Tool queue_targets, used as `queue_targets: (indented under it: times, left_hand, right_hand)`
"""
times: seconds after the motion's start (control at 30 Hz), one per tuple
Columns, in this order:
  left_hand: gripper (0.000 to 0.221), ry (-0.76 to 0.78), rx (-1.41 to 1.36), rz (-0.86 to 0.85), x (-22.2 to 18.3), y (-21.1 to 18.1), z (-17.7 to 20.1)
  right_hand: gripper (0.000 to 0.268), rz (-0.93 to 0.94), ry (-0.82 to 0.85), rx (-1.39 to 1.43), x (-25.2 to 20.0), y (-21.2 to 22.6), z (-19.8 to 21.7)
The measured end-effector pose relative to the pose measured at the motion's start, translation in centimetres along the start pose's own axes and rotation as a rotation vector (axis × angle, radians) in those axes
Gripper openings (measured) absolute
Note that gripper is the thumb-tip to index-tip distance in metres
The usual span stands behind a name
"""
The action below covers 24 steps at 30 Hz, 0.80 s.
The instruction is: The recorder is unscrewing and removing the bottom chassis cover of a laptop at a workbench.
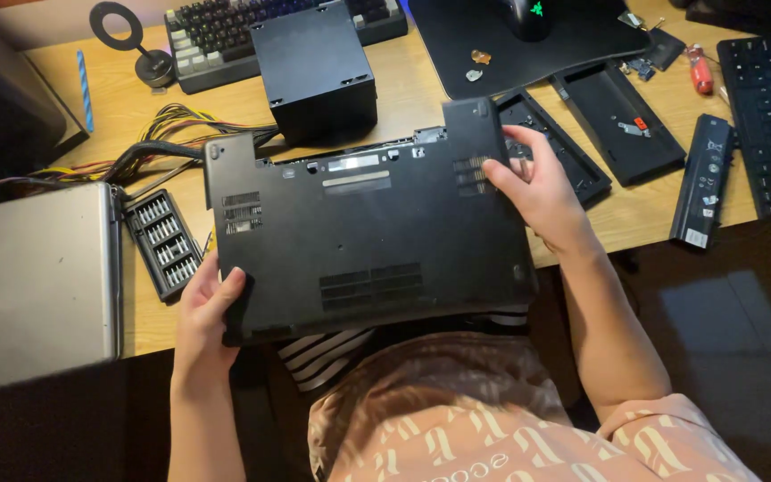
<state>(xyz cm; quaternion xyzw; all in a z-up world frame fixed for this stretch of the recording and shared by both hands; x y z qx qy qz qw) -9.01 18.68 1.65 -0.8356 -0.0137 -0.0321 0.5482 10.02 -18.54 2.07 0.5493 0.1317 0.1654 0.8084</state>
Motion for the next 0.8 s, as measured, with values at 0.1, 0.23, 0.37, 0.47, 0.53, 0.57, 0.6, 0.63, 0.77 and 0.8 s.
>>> queue_targets:
  times: [0.1,0.23,0.37,0.47,0.53,0.57,0.6,0.63,0.77,0.8]
  left_hand:
    - [0.053,-0.017,-0.026,-0.071,-0.6,0.8,-0.8]
    - [0.049,-0.051,-0.019,-0.146,-1.2,2.3,-1.3]
    - [0.045,-0.112,0.118,-0.196,-1.4,2.5,-1.1]
    - [0.04,-0.172,0.185,-0.281,-0.6,1.5,-1.9]
    - [0.036,-0.191,0.153,-0.336,0.4,0.6,-3.3]
    - [0.036,-0.193,0.154,-0.335,1.4,0.7,-4.3]
    - [0.035,-0.193,0.151,-0.338,2.3,0.8,-5.4]
    - [0.034,-0.19,0.144,-0.342,3.4,1.0,-6.5]
    - [0.033,-0.103,0.041,-0.312,7.1,2.4,-12.0]
    - [0.034,-0.049,0.009,-0.313,7.7,3.2,-13.2]
  right_hand:
    - [0.052,0.203,0.12,0.484,-1.4,-1.4,0.7]
    - [0.047,0.087,0.233,0.794,-2.2,-6.8,2.5]
    - [0.054,0.109,0.228,0.72,-6.0,-3.6,2.5]
    - [0.069,0.258,0.168,0.578,-8.3,-3.3,3.1]
    - [0.078,0.213,0.18,0.65,-9.6,-5.9,4.4]
    - [0.078,0.211,0.181,0.65,-10.0,-5.4,4.7]
    - [0.078,0.214,0.125,0.563,-10.4,-5.0,5.1]
    - [0.077,0.216,0.066,0.47,-11.0,-4.5,5.6]
    - [0.077,0.281,-0.172,0.232,-12.8,-3.2,6.8]
    - [0.075,0.325,-0.272,0.177,-13.4,-3.0,7.3]
Point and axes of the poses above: each hand's wrist, its own x-axis towards the middle knuckle, its own z-axis out of the back of the hand, y = z × x, the point moved 1 cm from there along x, towards the middle knuckle, and after that the axes turned 13 degrees about y, right-handed, at the moved point
